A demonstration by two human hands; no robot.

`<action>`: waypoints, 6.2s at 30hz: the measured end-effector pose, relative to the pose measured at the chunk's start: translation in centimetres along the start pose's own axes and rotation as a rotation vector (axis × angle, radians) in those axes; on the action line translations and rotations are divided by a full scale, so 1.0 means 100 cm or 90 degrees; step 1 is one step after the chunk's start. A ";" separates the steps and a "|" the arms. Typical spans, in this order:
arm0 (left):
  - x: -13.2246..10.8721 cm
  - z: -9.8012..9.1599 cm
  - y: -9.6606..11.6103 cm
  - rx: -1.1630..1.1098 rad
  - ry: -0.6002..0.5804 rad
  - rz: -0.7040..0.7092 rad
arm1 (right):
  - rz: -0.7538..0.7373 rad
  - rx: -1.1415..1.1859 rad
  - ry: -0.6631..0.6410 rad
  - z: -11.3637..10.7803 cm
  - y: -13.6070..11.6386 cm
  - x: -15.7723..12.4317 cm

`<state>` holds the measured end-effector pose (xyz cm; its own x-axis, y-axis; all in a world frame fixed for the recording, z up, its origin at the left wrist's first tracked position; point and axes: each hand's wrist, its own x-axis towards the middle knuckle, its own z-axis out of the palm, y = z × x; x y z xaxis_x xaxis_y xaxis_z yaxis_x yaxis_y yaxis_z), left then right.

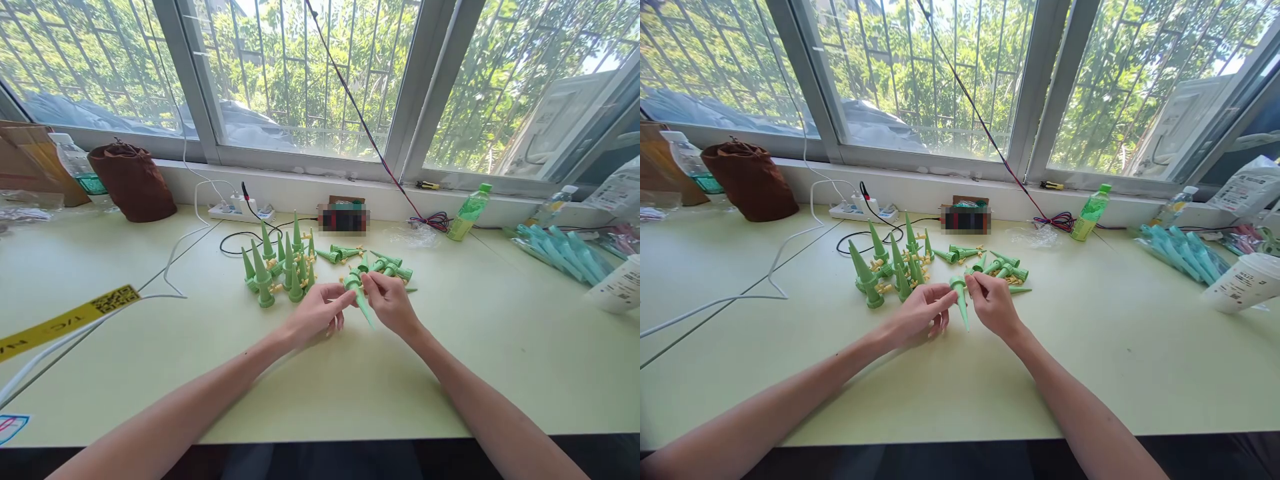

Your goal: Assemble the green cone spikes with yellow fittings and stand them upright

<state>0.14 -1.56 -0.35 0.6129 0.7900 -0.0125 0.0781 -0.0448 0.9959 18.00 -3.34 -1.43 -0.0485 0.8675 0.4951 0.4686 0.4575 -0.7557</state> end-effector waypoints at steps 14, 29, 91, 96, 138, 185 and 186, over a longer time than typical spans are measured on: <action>0.001 0.003 -0.010 0.197 0.192 0.245 | 0.030 -0.004 -0.014 0.000 -0.005 0.000; 0.004 0.000 -0.002 -0.054 0.075 -0.066 | 0.025 -0.052 0.100 -0.002 -0.004 0.002; 0.002 -0.003 0.002 -0.205 -0.053 -0.143 | 0.009 -0.031 0.006 0.002 -0.003 0.000; 0.002 -0.005 0.001 -0.209 -0.065 -0.126 | 0.005 -0.026 -0.001 0.003 -0.001 0.000; 0.001 -0.002 0.007 -0.033 0.030 -0.003 | 0.013 -0.013 0.092 -0.003 -0.003 0.001; -0.001 -0.003 0.007 -0.154 -0.041 -0.163 | -0.002 -0.020 -0.031 0.003 -0.003 -0.001; -0.001 -0.004 0.006 -0.158 -0.044 -0.156 | -0.003 -0.019 -0.032 0.003 -0.002 -0.001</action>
<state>-0.15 -1.46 0.30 0.6526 0.7148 -0.2512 0.0414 0.2974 0.9539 17.67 -3.44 -1.41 -0.0937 0.8745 0.4758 0.4943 0.4557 -0.7402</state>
